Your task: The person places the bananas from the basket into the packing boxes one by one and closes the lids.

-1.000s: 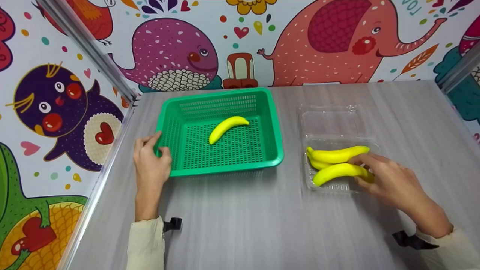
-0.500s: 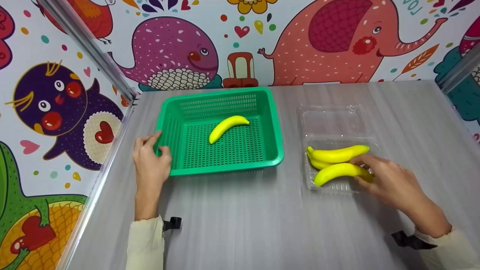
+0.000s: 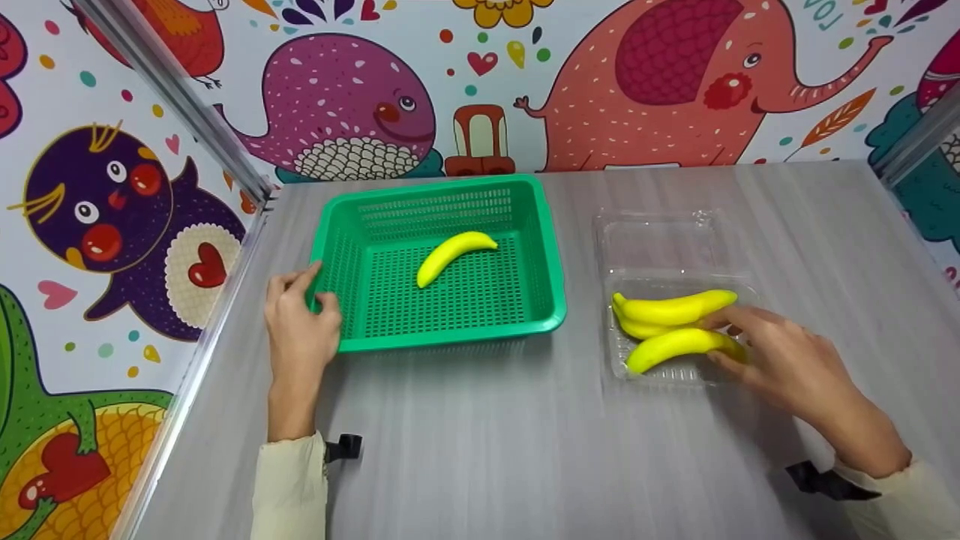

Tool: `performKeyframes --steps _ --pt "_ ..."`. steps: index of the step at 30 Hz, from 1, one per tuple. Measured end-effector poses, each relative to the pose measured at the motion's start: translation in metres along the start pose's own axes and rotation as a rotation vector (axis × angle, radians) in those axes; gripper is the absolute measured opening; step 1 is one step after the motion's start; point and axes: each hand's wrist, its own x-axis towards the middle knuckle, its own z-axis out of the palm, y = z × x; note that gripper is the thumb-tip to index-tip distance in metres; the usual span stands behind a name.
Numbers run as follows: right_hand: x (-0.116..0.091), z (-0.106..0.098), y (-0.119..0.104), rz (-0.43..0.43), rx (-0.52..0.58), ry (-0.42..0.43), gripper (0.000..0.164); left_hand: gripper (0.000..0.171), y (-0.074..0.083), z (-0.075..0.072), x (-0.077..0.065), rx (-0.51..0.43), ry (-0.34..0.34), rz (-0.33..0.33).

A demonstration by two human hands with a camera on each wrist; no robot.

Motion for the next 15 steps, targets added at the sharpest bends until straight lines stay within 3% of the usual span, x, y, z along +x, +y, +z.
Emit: performKeyframes --steps 6,15 --pt "0.003 -0.007 -0.008 -0.001 -0.011 0.037 0.038 0.049 0.0 -0.001 0.0 -0.006 -0.001 0.0" --pt "0.014 -0.015 -0.031 -0.107 -0.023 0.176 0.041 0.049 0.001 -0.001 0.0 0.0 -0.005 0.0"
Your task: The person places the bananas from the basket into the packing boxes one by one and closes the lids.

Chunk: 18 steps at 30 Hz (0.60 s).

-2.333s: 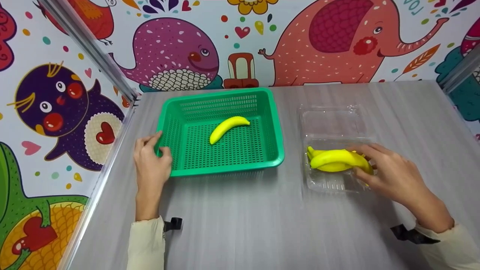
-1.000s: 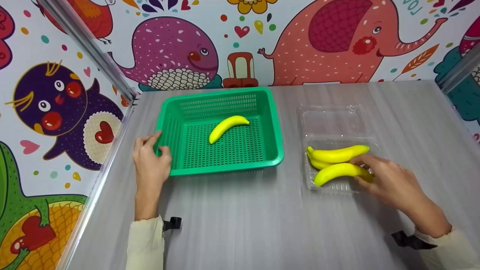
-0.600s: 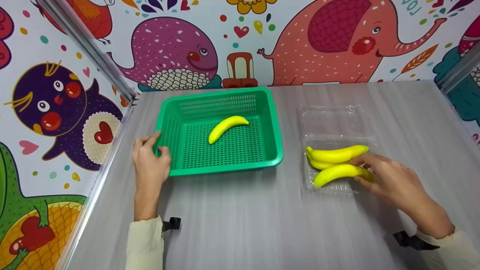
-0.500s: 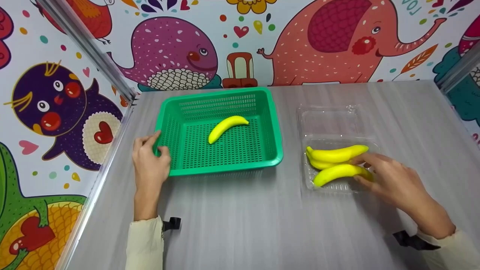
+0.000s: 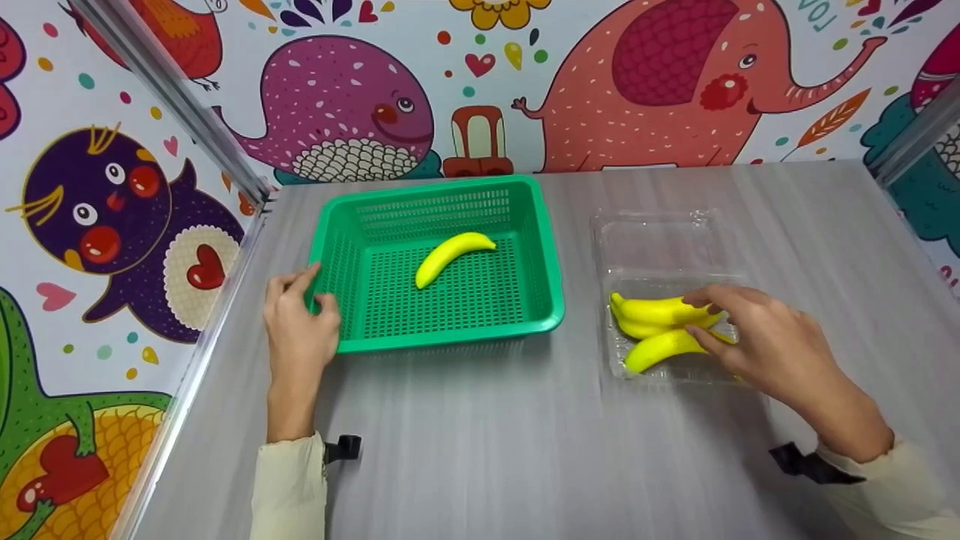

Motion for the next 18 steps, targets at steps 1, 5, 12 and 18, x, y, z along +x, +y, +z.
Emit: performKeyframes --steps 1,5,12,18 --pt "0.002 0.0 -0.003 -0.01 0.001 0.01 0.04 0.049 0.0 0.0 0.0 0.0 -0.002 0.0" --pt "0.012 -0.002 -0.016 -0.063 0.028 0.062 0.039 0.049 -0.001 0.0 0.0 -0.004 0.007 0.014" --pt "0.031 0.0 -0.04 -0.148 0.069 0.105 0.036 0.049 -0.002 0.0 0.0 -0.007 0.012 0.024" --pt "0.048 0.006 -0.06 -0.17 0.127 0.089 0.034 0.048 -0.001 0.0 0.0 -0.011 0.009 0.025"
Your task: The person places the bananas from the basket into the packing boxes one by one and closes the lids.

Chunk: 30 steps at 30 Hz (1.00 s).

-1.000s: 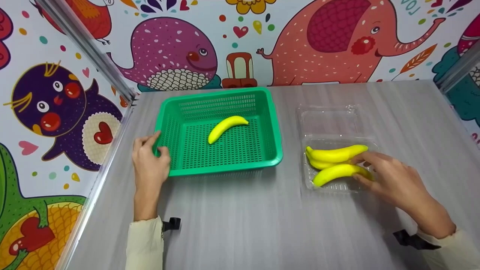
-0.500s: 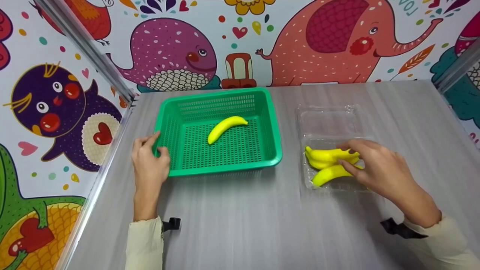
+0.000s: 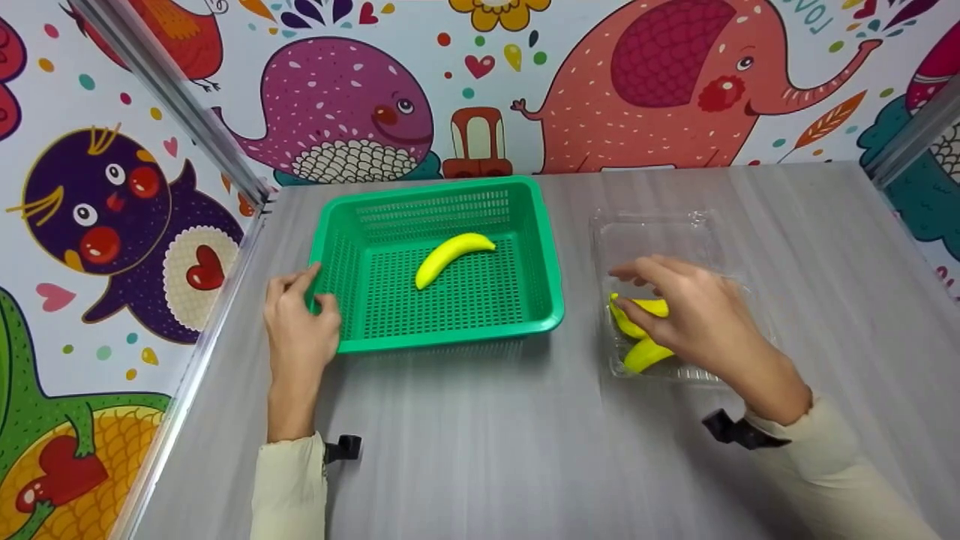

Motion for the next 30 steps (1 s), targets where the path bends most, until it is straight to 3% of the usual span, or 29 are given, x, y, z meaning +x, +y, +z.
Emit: performKeyframes --steps 14,30 --pt "0.042 0.027 -0.039 -0.059 0.086 -0.024 0.035 0.049 -0.001 -0.002 0.001 0.003 -0.008 -0.01" --pt "0.087 0.073 -0.054 -0.016 0.105 -0.179 0.035 0.049 -0.001 -0.001 0.001 0.014 -0.018 -0.002"
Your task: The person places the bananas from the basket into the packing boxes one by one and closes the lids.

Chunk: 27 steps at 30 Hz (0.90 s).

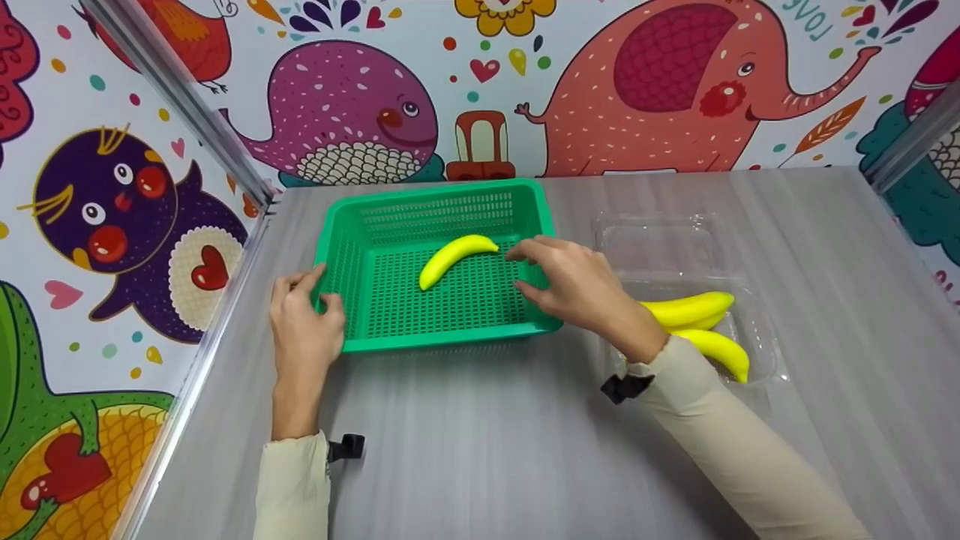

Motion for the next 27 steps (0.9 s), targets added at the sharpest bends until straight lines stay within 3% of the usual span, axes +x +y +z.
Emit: performKeyframes --steps 15,27 --pt "0.023 0.021 -0.018 -0.034 -0.013 -0.089 0.041 0.048 0.001 0.001 -0.001 0.001 0.001 0.0" --pt "0.034 0.029 -0.016 -0.025 -0.008 -0.144 0.043 0.049 0.002 -0.002 0.001 0.022 -0.019 0.011"
